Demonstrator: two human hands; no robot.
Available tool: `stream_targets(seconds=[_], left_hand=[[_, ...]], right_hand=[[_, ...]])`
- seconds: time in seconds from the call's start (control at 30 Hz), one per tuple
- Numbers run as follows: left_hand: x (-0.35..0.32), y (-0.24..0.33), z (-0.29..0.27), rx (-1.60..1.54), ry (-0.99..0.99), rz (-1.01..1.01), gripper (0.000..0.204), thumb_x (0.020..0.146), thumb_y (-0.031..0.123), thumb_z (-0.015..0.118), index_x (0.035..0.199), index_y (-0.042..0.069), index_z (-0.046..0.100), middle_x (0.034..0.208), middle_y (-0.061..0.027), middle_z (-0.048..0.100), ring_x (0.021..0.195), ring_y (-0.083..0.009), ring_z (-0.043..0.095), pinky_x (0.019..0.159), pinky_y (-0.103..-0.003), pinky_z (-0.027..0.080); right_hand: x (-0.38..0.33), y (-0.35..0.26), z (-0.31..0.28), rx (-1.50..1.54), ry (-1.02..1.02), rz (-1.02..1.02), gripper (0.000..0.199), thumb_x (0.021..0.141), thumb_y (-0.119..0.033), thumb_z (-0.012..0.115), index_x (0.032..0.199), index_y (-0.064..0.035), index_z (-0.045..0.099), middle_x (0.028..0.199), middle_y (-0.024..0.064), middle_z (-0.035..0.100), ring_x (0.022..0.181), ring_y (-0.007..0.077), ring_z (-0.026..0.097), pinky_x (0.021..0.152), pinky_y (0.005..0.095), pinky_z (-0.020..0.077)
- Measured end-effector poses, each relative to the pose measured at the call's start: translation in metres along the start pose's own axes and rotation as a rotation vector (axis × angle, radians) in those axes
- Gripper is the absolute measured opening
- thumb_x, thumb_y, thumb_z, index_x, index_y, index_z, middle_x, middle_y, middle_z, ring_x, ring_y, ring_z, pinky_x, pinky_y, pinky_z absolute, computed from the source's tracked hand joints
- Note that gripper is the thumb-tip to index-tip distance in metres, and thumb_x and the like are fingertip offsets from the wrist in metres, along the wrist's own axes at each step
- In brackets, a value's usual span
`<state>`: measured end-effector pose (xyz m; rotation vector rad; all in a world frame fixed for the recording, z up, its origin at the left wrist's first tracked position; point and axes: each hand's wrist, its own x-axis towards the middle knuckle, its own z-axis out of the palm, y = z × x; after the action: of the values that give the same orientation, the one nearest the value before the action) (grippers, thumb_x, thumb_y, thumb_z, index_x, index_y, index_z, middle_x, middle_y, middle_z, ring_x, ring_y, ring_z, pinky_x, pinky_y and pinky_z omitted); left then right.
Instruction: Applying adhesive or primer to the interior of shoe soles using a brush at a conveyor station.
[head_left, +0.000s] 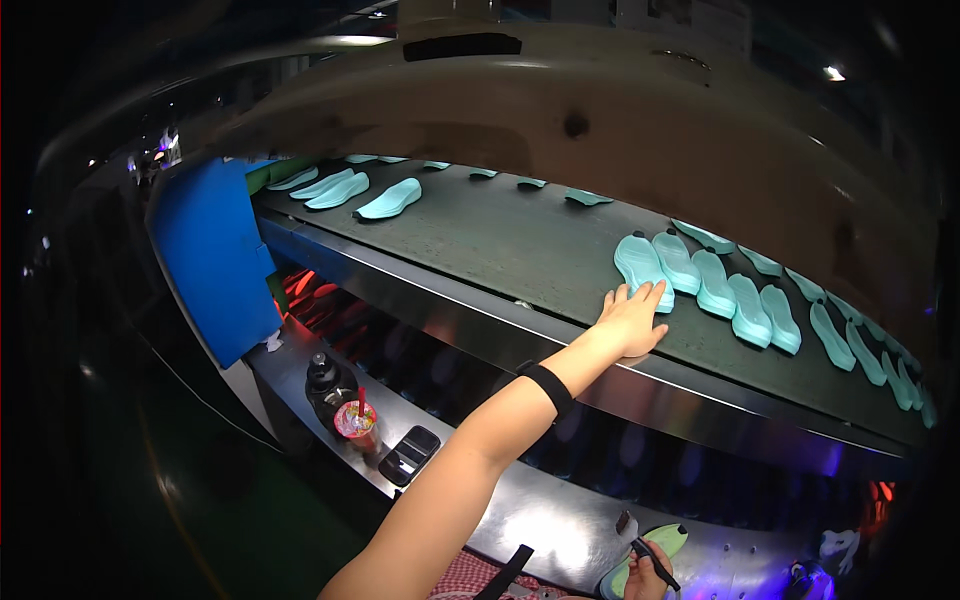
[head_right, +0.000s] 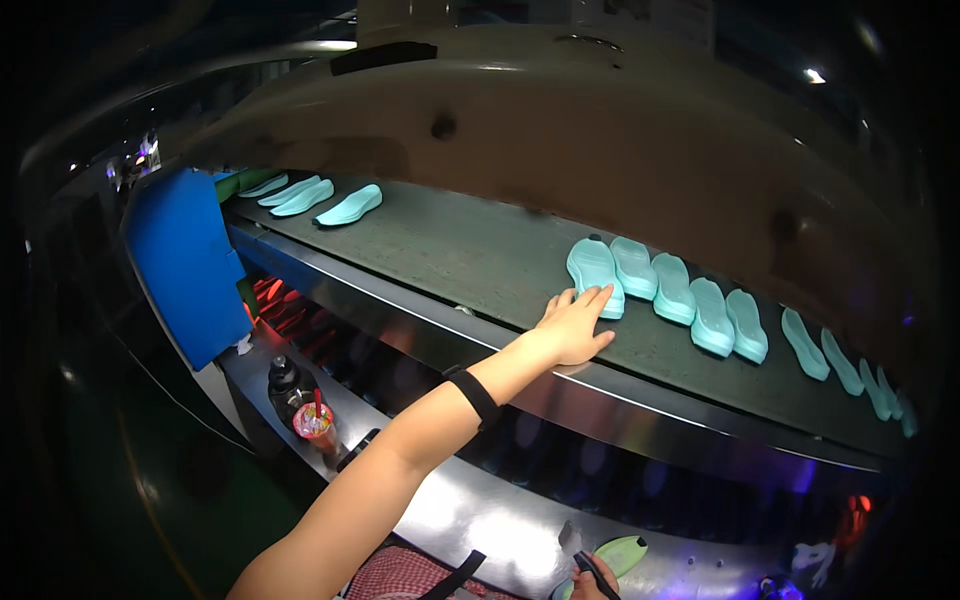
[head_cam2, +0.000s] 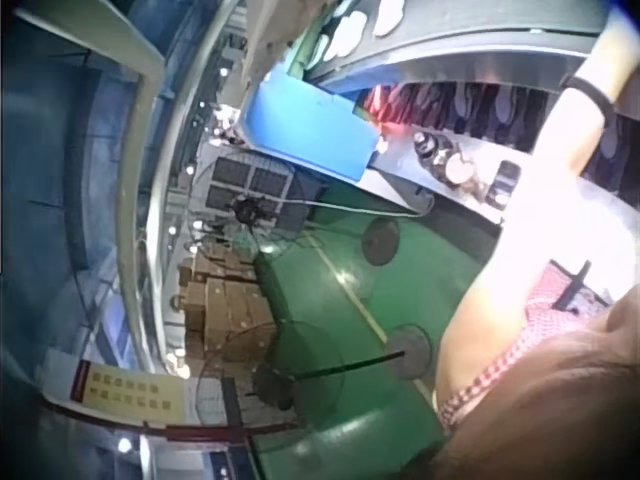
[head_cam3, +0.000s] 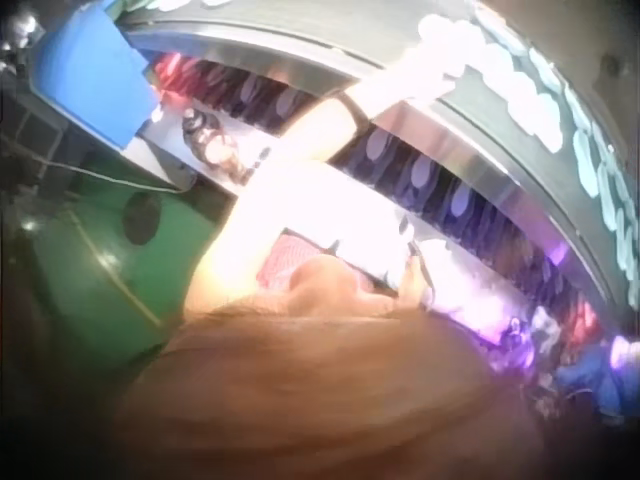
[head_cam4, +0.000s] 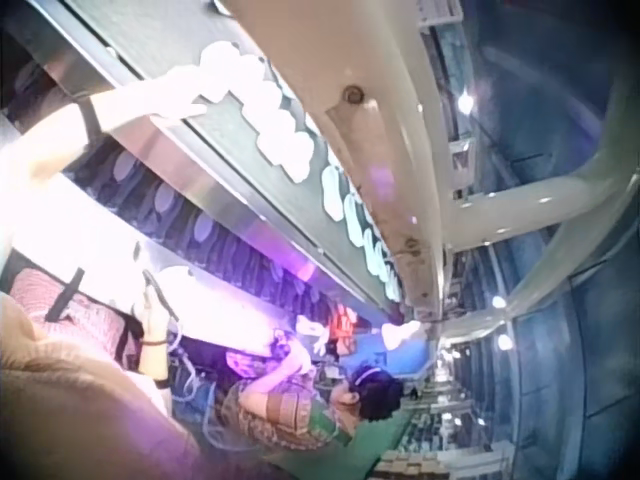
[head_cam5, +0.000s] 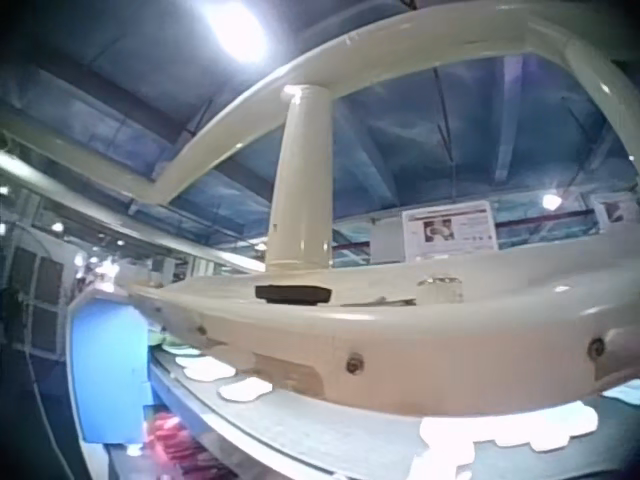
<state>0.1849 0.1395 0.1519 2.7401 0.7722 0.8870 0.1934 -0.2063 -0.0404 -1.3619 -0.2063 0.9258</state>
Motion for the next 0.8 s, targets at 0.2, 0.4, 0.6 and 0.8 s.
stream_targets(seconds=[0.2,0.4,0.6,0.8], left_hand=[[-0.025,0.004,-0.026,-0.007,0.381,0.088,0.025,0.074,0.025,0.059,0.088,0.004,0.057,0.091,-0.011,0.057,0.096,-0.0305,0.047,0.086,-0.039,0.036],[-0.143,0.002,-0.028,-1.483,0.651,-0.35,0.048,0.074,0.006,0.054,0.12,-0.001,0.039,0.117,-0.0135,0.046,0.112,-0.023,0.041,0.094,-0.037,0.034],[-0.241,-0.025,-0.009,-2.246,-0.36,-0.444,0.073,0.073,0.028,0.062,0.128,-0.006,0.028,0.119,-0.0241,0.044,0.108,-0.0353,0.049,0.093,-0.045,0.039],[-0.29,-0.008,0.088,-2.277,-0.68,-0.597,0.069,0.077,0.039,0.06,0.127,0.0,0.034,0.119,-0.0175,0.047,0.108,-0.0298,0.048,0.093,-0.045,0.038]], right_hand=[[0.002,0.003,-0.017,-0.073,0.063,0.099,0.03,0.084,-0.015,0.052,0.109,0.0038,0.052,0.105,0.011,0.056,0.093,0.0168,0.054,0.076,0.027,0.0462],[0.002,0.005,-0.019,0.078,-0.017,-0.189,0.025,0.077,-0.005,0.055,0.101,0.004,0.055,0.099,0.015,0.059,0.087,0.0207,0.057,0.079,0.0311,0.0457],[0.008,-0.02,-0.021,0.411,-0.142,-0.515,0.025,0.065,0.005,0.059,0.09,0.006,0.06,0.097,0.0208,0.06,0.096,0.0299,0.057,0.093,0.0423,0.0381],[0.017,-0.021,0.018,0.125,-0.316,-0.341,0.024,0.07,0.006,0.056,0.094,0.0067,0.06,0.1,0.0194,0.06,0.091,0.023,0.059,0.087,0.0322,0.0422]])
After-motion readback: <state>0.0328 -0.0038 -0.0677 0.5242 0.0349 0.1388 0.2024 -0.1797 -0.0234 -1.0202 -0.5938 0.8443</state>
